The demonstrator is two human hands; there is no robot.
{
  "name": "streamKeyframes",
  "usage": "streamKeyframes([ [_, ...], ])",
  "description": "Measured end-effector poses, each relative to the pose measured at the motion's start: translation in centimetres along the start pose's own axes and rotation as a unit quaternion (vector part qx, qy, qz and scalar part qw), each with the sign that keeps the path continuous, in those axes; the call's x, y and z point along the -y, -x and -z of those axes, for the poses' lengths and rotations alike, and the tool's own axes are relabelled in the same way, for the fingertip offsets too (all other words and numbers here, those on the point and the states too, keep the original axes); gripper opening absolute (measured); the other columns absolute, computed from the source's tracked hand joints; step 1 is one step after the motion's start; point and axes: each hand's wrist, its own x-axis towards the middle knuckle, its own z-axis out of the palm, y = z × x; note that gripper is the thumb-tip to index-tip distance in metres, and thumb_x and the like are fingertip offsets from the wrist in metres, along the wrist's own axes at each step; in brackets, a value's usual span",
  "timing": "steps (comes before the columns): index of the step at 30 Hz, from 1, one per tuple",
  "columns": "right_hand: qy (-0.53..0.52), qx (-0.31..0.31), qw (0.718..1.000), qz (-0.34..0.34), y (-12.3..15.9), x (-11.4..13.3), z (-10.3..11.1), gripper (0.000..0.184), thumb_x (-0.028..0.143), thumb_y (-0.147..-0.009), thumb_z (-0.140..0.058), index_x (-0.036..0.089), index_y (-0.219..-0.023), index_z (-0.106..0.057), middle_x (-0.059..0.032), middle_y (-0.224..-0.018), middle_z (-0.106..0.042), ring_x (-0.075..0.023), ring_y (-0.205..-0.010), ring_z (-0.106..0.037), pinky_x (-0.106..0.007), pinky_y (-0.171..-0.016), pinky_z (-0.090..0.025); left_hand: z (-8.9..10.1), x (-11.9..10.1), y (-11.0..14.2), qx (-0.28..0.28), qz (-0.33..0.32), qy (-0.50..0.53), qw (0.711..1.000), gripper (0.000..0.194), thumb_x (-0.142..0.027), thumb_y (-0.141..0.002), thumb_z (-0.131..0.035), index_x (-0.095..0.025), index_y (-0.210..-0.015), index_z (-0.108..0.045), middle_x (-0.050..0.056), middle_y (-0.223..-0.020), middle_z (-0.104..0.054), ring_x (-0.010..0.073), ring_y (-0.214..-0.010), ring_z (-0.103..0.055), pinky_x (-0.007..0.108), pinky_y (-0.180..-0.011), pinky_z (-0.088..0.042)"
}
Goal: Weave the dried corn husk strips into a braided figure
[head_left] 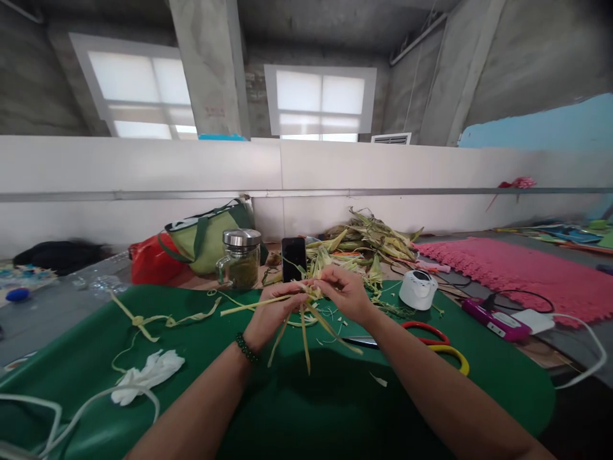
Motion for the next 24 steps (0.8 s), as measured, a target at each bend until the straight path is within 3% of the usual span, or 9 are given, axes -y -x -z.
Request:
streamKeyframes([
  [7, -0.087, 0.0, 0.996, -0.033, 0.1, -0.5, -0.2, 0.025, 0.043, -0.075, -0.062, 0.019, -0.072, -0.055, -0.002, -0.069, -0.061, -0.0136, -0.063, -0.056, -0.026, -0.057, -0.045, 0.0, 0.3, -0.1, 0.035, 0.009, 0.038, 0.999, 0.025, -0.03, -0.062, -0.075, -0.015, -0.082, -0.075, 0.01, -0.098, -0.071, 0.0194, -0.08, -0.064, 0.026, -0.07, -0.051],
  [12, -0.061, -0.017, 0.997, -0.04, -0.3, -0.8, 0.2, 0.023, 0.04, -0.073, -0.063, 0.017, -0.075, -0.061, -0.0024, -0.071, -0.061, -0.012, -0.062, -0.055, -0.024, -0.057, -0.045, 0.2, 0.9, -0.4, 0.019, 0.019, 0.075, 0.997, 0.029, -0.033, -0.06, -0.077, -0.013, -0.081, -0.074, 0.008, -0.082, -0.072, 0.0194, -0.074, -0.066, 0.029, -0.072, -0.052],
  [17, -0.096, 0.076, 0.985, -0.12, -0.3, -0.9, -0.1, 0.023, 0.037, -0.067, -0.068, 0.015, -0.074, -0.063, -0.0024, -0.067, -0.062, -0.0122, -0.059, -0.056, -0.024, -0.056, -0.045, 0.3, 1.2, -0.5, 0.006, 0.006, 0.072, 0.997, 0.029, -0.033, -0.062, -0.076, -0.014, -0.082, -0.073, 0.007, -0.082, -0.072, 0.0194, -0.076, -0.067, 0.028, -0.072, -0.052],
  [24, -0.106, 0.099, 0.981, -0.13, -0.4, -0.8, -0.1, 0.018, 0.032, -0.069, -0.066, 0.014, -0.07, -0.065, -0.0026, -0.064, -0.062, -0.0108, -0.058, -0.053, -0.023, -0.055, -0.042, 0.2, 1.5, -0.5, 0.016, 0.018, 0.097, 0.995, 0.031, -0.036, -0.067, -0.071, -0.013, -0.089, -0.072, 0.007, -0.082, -0.072, 0.0202, -0.076, -0.067, 0.029, -0.07, -0.053],
])
